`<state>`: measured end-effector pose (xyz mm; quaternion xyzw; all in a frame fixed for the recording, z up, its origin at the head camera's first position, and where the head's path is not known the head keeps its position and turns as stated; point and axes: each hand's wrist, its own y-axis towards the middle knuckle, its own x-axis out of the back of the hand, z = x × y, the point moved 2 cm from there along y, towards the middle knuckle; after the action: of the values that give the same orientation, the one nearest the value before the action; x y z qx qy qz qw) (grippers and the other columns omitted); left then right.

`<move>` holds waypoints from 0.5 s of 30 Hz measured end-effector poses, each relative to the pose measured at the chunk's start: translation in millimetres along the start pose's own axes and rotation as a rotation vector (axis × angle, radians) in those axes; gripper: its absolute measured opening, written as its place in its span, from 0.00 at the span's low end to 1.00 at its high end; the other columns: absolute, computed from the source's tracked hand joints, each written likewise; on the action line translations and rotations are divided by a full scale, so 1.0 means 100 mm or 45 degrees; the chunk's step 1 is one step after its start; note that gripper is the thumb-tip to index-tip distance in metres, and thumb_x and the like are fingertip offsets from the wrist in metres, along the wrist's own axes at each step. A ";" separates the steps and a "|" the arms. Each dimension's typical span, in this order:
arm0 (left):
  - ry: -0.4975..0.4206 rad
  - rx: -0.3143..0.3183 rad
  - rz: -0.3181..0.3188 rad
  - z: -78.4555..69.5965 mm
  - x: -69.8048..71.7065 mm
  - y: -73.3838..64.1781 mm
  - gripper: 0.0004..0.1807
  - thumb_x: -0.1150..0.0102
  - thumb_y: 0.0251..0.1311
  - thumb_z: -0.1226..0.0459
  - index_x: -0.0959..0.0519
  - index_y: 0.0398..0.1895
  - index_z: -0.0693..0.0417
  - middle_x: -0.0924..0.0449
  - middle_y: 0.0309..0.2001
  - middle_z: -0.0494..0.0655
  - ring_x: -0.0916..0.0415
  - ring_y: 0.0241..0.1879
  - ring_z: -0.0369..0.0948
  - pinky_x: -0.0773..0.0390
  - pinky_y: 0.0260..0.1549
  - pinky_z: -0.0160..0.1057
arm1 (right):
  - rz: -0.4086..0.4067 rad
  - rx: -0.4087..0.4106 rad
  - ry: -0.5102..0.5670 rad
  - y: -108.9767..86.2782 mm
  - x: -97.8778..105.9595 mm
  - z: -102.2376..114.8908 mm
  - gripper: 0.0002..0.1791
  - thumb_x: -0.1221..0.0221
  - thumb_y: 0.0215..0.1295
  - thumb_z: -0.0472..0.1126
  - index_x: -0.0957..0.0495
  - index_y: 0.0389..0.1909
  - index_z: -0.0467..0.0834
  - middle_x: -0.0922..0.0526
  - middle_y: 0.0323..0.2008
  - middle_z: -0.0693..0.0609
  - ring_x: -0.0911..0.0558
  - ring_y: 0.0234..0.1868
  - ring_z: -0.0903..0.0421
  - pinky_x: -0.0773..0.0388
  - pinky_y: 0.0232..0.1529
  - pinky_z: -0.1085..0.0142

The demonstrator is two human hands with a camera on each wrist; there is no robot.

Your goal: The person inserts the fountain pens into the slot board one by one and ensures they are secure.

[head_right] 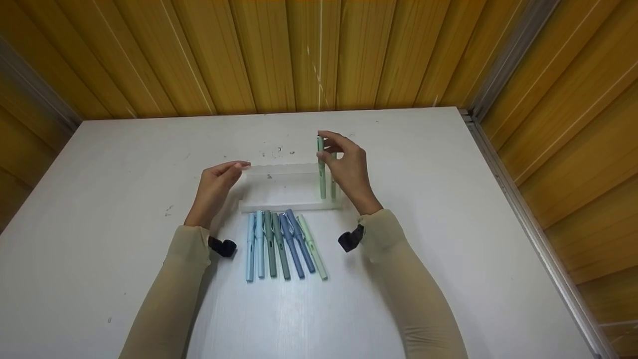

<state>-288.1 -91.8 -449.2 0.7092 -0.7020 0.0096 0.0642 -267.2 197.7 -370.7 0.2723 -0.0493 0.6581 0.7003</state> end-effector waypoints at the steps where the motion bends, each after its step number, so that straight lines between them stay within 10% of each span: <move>1: 0.005 0.004 -0.001 0.00 0.00 0.00 0.16 0.42 0.65 0.55 0.16 0.46 0.55 0.17 0.52 0.49 0.26 0.60 0.42 0.34 0.64 0.47 | -0.010 -0.002 0.000 0.01 0.00 -0.01 0.24 0.37 0.61 0.32 0.24 0.59 0.44 0.18 0.49 0.47 0.21 0.46 0.59 0.25 0.58 0.63; 15: 0.025 0.021 -0.020 0.01 -0.01 0.01 0.16 0.42 0.65 0.53 0.15 0.45 0.53 0.17 0.52 0.48 0.26 0.60 0.42 0.32 0.64 0.47 | -0.017 -0.012 -0.019 0.01 -0.04 -0.11 0.23 0.37 0.61 0.33 0.23 0.58 0.44 0.18 0.48 0.46 0.20 0.47 0.55 0.25 0.59 0.55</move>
<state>-288.7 -91.4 -449.8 0.7151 -0.6956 0.0220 0.0652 -272.0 198.9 -381.7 0.2742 -0.0558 0.6512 0.7054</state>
